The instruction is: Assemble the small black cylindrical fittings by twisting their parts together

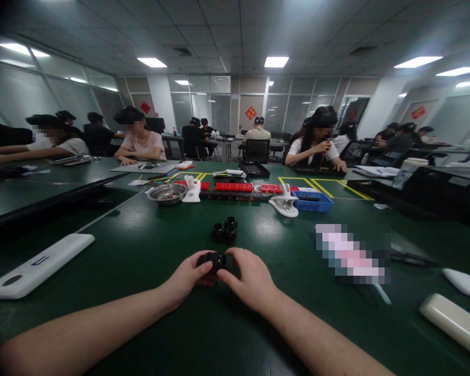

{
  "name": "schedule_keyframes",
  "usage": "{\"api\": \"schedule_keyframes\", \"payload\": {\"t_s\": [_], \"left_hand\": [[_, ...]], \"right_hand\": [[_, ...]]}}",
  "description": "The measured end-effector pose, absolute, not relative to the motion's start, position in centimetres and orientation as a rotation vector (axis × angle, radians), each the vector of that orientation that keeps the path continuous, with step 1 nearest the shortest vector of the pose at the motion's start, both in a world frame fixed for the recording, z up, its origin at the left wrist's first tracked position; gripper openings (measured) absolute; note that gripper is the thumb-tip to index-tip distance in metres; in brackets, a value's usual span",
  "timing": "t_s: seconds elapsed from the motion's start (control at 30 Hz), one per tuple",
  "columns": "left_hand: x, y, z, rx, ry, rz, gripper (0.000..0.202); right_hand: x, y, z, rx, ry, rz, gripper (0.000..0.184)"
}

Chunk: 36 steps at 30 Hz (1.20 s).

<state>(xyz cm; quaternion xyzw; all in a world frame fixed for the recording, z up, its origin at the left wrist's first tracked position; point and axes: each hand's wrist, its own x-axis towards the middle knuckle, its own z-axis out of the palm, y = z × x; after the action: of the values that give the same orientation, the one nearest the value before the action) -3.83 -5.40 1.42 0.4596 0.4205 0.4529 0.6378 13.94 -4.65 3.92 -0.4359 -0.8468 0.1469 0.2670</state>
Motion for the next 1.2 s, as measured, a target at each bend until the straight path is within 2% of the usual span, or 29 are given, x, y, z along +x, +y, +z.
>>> {"api": "schedule_keyframes", "payload": {"t_s": [0.07, 0.13, 0.3, 0.47, 0.53, 0.77, 0.83, 0.97, 1.03, 1.1, 1.2], "left_hand": [[-3.82, -5.46, 1.49, 1.053, 0.961, 1.030, 0.055], [-3.84, -5.48, 1.55, 1.054, 0.958, 1.024, 0.055], [-3.98, -5.45, 1.47, 1.036, 0.929, 1.050, 0.053], [-4.06, -5.48, 1.43, 1.061, 0.930, 1.050, 0.053], [-4.10, -5.46, 1.43, 1.090, 0.934, 1.029, 0.053], [-4.02, -5.29, 1.25, 1.041, 0.917, 1.036, 0.054], [-3.96, -5.34, 1.24, 1.037, 0.935, 1.050, 0.054], [-3.96, -5.51, 1.42, 1.088, 0.960, 1.032, 0.053], [-4.01, -5.53, 1.50, 1.114, 0.959, 1.009, 0.052], [-4.05, -5.45, 1.50, 1.106, 0.955, 1.002, 0.053], [-4.06, -5.30, 1.39, 1.067, 0.948, 1.013, 0.053]], "right_hand": [[13.91, -4.59, 4.03, -1.212, -2.309, 0.406, 0.015], [13.97, -4.56, 4.12, -1.171, -2.321, 0.433, 0.013], [14.26, -4.52, 3.91, -1.034, -2.256, 0.572, 0.039], [14.09, -4.45, 3.63, -1.164, -2.245, 0.568, 0.020], [14.01, -4.47, 3.64, -1.184, -2.263, 0.528, 0.017], [14.07, -4.76, 3.84, -1.040, -2.291, 0.495, 0.045], [14.00, -4.80, 3.92, -1.107, -2.272, 0.481, 0.041], [13.83, -4.76, 3.99, -1.208, -2.281, 0.443, 0.016], [13.86, -4.72, 3.91, -1.189, -2.298, 0.433, 0.014], [13.96, -4.70, 3.80, -1.121, -2.296, 0.439, 0.019], [14.13, -4.74, 3.76, -1.019, -2.305, 0.430, 0.038]]}}
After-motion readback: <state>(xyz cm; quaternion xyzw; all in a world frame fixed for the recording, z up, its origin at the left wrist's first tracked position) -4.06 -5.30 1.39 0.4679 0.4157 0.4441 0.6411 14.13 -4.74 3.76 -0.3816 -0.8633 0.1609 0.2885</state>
